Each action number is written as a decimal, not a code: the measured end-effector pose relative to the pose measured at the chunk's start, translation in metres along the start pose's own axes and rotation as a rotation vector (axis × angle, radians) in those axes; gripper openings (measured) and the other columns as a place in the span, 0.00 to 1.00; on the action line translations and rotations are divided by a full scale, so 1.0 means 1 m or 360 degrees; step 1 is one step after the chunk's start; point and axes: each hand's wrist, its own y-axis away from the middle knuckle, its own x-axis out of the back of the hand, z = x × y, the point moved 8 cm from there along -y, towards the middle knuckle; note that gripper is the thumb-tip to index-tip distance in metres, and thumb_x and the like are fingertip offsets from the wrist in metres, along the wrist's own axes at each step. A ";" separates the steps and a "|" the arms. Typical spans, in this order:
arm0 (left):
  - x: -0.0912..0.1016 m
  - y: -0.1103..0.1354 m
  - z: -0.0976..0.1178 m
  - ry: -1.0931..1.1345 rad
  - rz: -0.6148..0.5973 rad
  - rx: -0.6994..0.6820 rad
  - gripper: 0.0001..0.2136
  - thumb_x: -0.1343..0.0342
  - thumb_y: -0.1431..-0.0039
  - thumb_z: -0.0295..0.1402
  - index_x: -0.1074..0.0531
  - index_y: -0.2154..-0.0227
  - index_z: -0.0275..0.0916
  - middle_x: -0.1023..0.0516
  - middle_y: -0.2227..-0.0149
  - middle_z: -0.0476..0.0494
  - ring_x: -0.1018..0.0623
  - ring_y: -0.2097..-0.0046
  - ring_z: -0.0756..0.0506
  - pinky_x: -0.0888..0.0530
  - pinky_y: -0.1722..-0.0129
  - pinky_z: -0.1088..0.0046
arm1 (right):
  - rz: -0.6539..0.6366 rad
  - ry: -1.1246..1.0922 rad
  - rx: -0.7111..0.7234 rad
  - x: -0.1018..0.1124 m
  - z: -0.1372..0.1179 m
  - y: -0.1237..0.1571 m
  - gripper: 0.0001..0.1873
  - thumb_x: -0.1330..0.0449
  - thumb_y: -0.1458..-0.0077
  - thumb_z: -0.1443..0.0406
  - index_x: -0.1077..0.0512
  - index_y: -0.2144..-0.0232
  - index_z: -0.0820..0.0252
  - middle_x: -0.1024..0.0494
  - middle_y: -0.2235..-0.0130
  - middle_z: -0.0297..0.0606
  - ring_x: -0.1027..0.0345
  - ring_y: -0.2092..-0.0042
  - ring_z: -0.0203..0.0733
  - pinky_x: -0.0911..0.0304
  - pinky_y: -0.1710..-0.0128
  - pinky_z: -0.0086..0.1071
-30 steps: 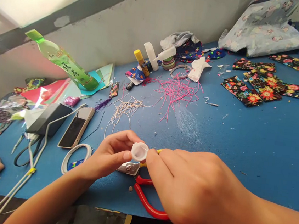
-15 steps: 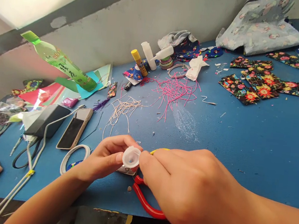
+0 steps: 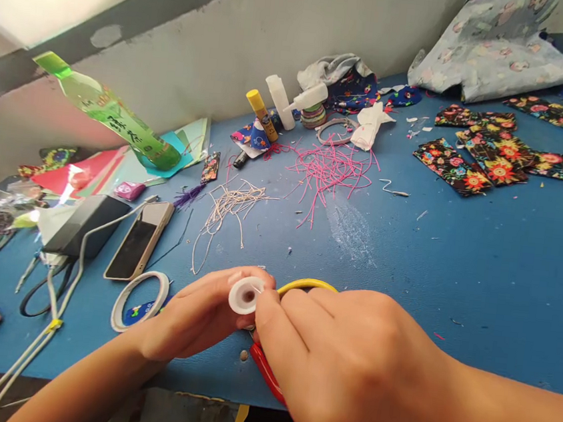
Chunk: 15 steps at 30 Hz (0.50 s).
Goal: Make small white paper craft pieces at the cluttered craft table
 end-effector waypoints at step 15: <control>0.005 -0.003 -0.012 -0.0595 0.0004 0.0243 0.26 0.57 0.39 0.54 0.35 0.80 0.37 0.37 0.82 0.51 0.37 0.78 0.50 0.39 0.75 0.73 | -0.0013 -0.0149 0.0054 -0.011 -0.007 0.001 0.20 0.60 0.33 0.72 0.27 0.62 0.68 0.24 0.74 0.36 0.30 0.73 0.34 0.37 0.72 0.27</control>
